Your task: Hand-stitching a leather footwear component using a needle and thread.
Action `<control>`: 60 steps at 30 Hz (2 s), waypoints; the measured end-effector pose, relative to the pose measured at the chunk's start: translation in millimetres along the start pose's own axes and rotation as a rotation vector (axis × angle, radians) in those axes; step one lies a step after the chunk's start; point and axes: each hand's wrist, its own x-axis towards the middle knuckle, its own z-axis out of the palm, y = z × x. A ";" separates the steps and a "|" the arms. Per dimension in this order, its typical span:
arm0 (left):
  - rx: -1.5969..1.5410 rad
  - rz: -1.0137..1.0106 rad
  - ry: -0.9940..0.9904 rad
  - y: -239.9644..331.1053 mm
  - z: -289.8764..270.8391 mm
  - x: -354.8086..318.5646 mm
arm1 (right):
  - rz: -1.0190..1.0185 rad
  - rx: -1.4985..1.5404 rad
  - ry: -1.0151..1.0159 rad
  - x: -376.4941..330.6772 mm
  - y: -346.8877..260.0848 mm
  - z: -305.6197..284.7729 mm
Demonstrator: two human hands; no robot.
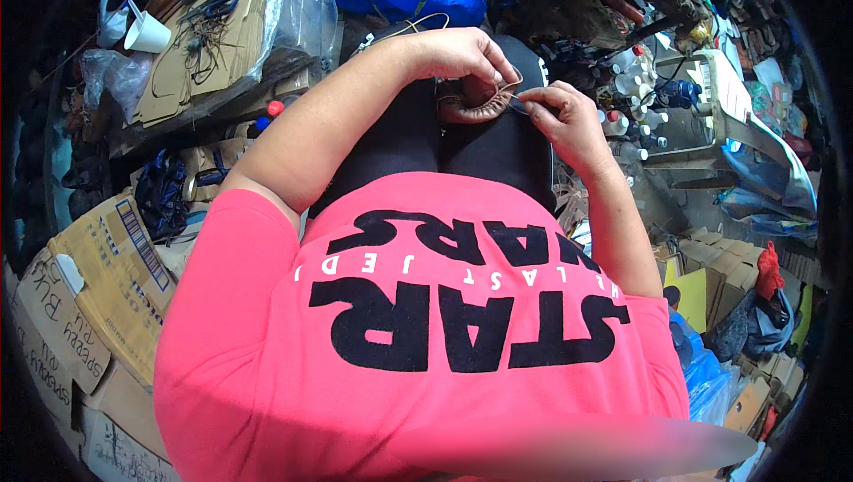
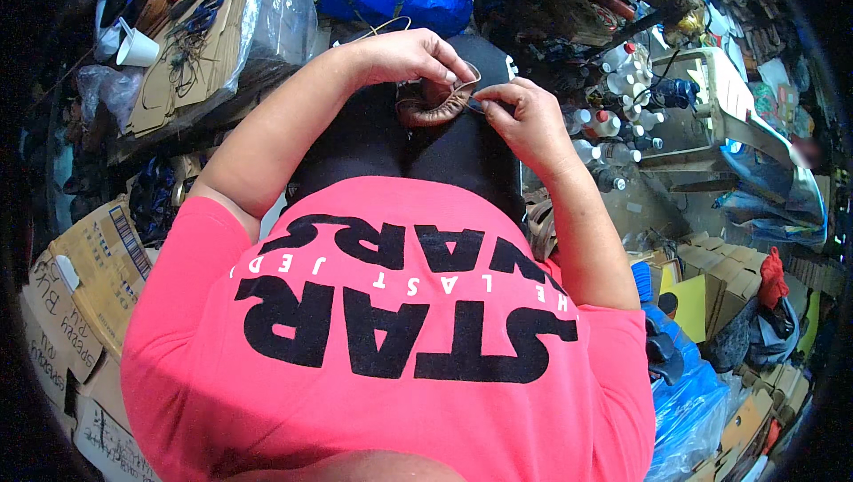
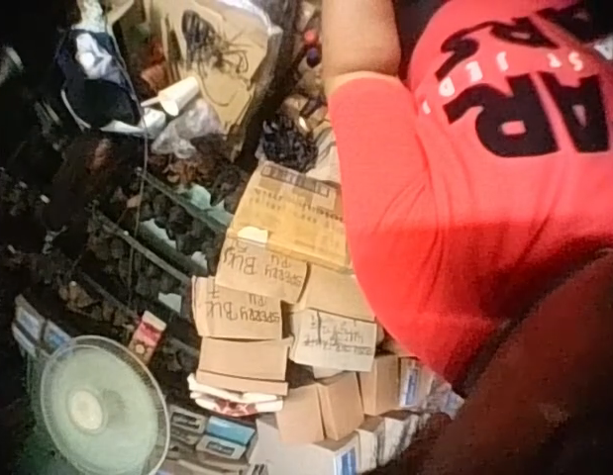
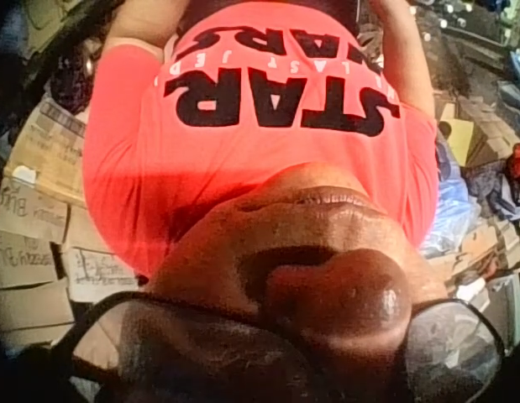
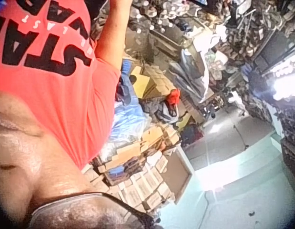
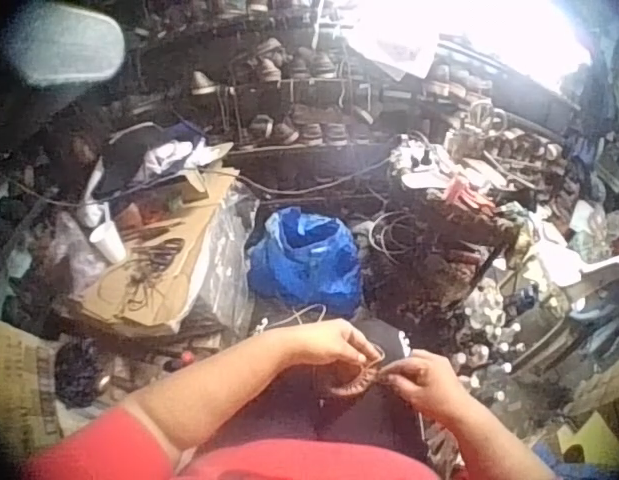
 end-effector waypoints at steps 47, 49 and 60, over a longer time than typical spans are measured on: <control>1.040 0.072 0.299 -13.0 -24.0 -55.2 | -0.092 0.147 0.042 6.3 10.5 11.2; 0.861 0.007 0.407 -18.2 -39.7 -76.0 | -0.087 0.124 0.048 2.0 11.3 11.7; 0.665 0.424 0.739 -17.9 32.9 -74.2 | -0.184 -0.340 0.162 -19.6 -8.8 36.3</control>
